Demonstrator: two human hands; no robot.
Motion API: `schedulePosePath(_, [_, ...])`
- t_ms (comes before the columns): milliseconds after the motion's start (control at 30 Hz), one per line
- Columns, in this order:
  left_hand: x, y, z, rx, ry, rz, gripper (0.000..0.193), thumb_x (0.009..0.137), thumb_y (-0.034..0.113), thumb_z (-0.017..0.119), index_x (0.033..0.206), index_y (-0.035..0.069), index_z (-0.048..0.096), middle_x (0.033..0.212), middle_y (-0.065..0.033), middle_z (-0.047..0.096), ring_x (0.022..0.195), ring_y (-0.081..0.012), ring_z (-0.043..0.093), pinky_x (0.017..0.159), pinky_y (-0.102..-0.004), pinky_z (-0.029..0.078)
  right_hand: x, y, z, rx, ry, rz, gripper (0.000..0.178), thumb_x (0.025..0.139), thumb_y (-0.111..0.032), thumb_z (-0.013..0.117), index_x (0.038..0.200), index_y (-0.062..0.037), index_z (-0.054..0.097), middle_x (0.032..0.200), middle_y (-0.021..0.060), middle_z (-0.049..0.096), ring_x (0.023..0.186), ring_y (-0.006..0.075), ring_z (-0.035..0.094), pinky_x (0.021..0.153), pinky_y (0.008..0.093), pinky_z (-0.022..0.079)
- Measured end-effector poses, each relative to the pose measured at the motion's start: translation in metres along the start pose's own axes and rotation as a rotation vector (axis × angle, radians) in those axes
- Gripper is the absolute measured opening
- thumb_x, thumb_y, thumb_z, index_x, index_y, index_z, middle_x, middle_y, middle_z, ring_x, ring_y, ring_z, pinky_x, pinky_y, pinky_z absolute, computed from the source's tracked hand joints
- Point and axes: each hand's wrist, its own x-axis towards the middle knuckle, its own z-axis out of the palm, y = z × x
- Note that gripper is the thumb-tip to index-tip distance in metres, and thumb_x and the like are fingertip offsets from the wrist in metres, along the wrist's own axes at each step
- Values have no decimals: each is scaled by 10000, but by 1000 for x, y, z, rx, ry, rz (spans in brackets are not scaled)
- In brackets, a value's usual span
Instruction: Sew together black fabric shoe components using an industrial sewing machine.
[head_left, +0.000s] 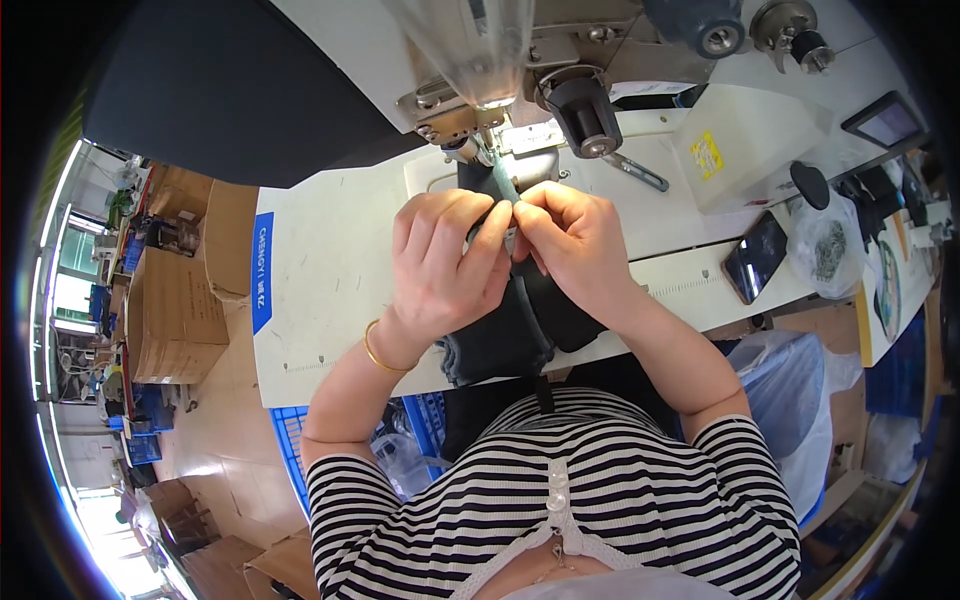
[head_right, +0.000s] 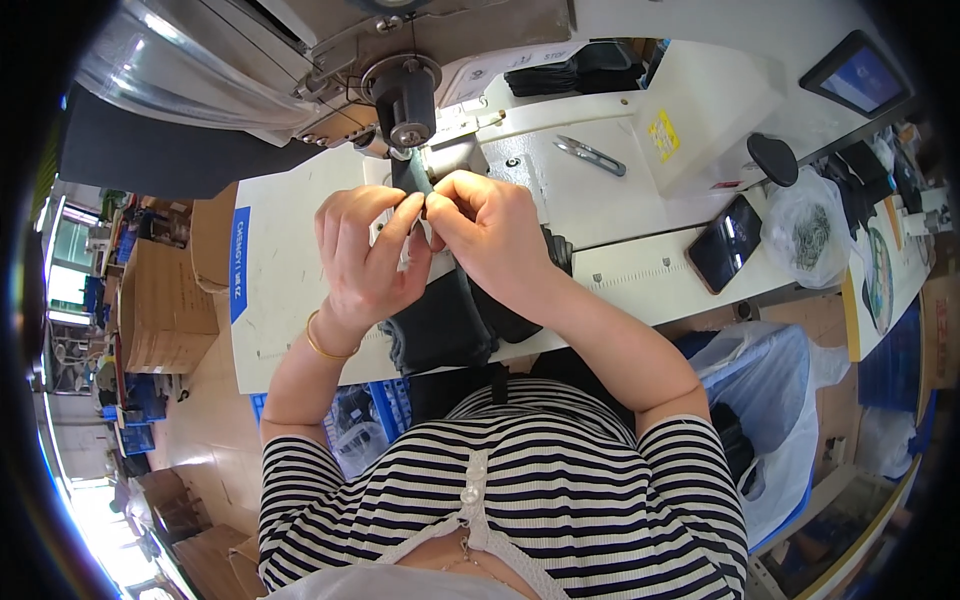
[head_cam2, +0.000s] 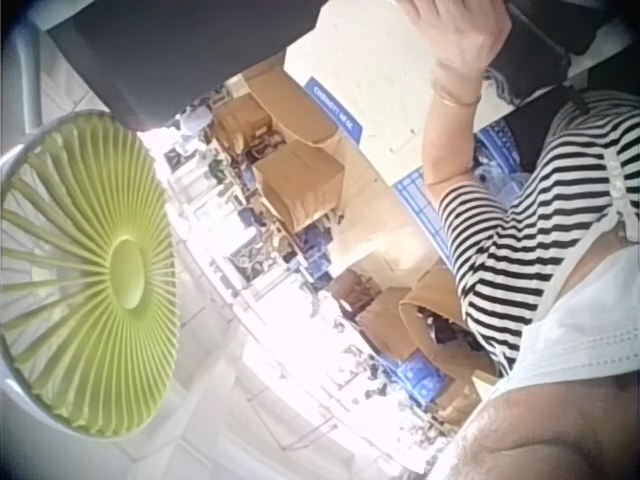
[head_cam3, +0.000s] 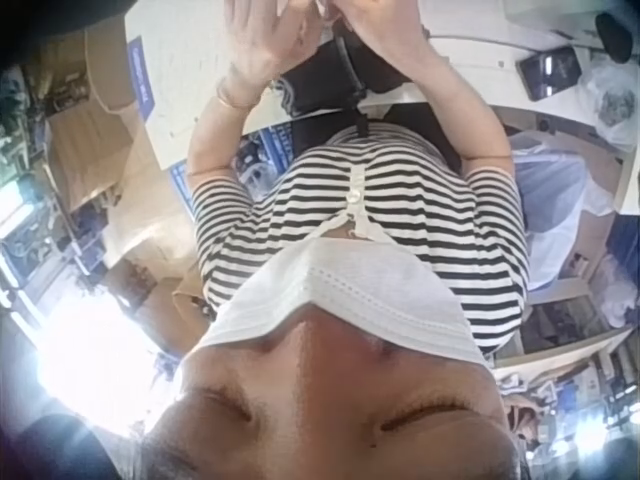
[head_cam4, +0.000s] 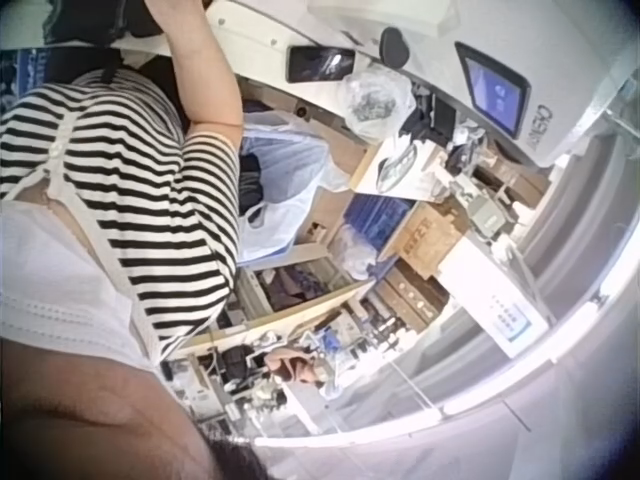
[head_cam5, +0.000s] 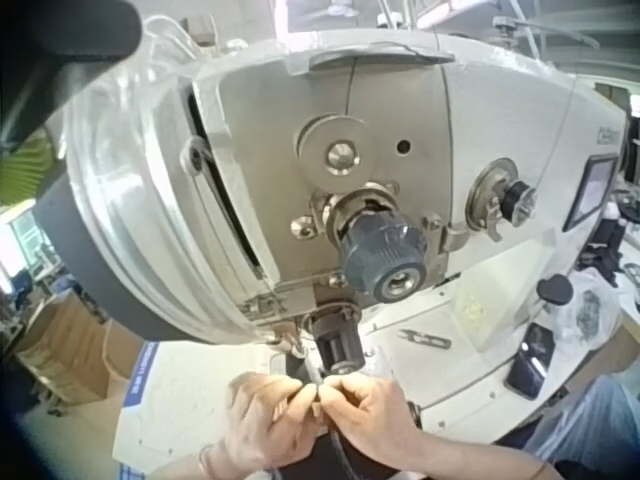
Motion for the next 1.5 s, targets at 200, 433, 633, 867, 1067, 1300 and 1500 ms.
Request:
schedulePosePath(200, [-8,-11,7,17,82,100,286,650,-81,717,929,-17,735,923,-90,677,822,-242,649,743,-360,515,-4,-5,7,44,51,9,236,927,-168,563,800,8,657,611,48,637,566,91,594,541,262,462])
schedulePosePath(433, [-9,-21,11,11,115,141,288,656,-78,719,937,-22,743,924,-93,690,825,-232,657,734,-353,524,-1,-1,12,108,63,5,236,940,-156,555,802,10,647,613,43,633,567,83,581,537,259,452])
schedulePosePath(633, [-9,-31,17,33,131,164,283,662,-66,722,940,-24,742,925,-89,694,824,-227,661,739,-353,534,2,0,14,149,51,37,220,951,-159,555,855,0,675,604,26,630,541,52,526,503,245,396])
schedulePosePath(867, [-5,-44,26,60,167,201,332,609,31,687,932,-31,735,940,-95,682,848,-237,653,770,-377,544,-3,4,13,109,18,68,212,947,-159,563,879,-14,701,600,20,631,524,42,509,492,238,383])
schedulePosePath(1067, [-4,-53,35,76,203,175,251,633,14,724,883,-8,726,907,-75,681,845,-229,653,782,-374,536,-5,3,12,112,-1,89,214,944,-168,565,889,-15,704,594,19,629,525,44,524,496,234,394])
schedulePosePath(1300, [-2,-52,37,62,193,126,259,627,-71,739,883,-28,725,886,-97,675,831,-265,647,768,-389,511,-6,6,13,75,-22,82,223,945,-189,570,896,-14,700,598,28,637,527,53,546,497,237,405])
schedulePosePath(1500, [-3,-54,39,53,197,131,259,630,-76,746,884,-26,726,878,-95,673,821,-262,646,768,-388,509,-8,6,14,96,-53,79,197,981,-151,570,921,-24,707,621,-6,623,530,9,477,475,190,341])
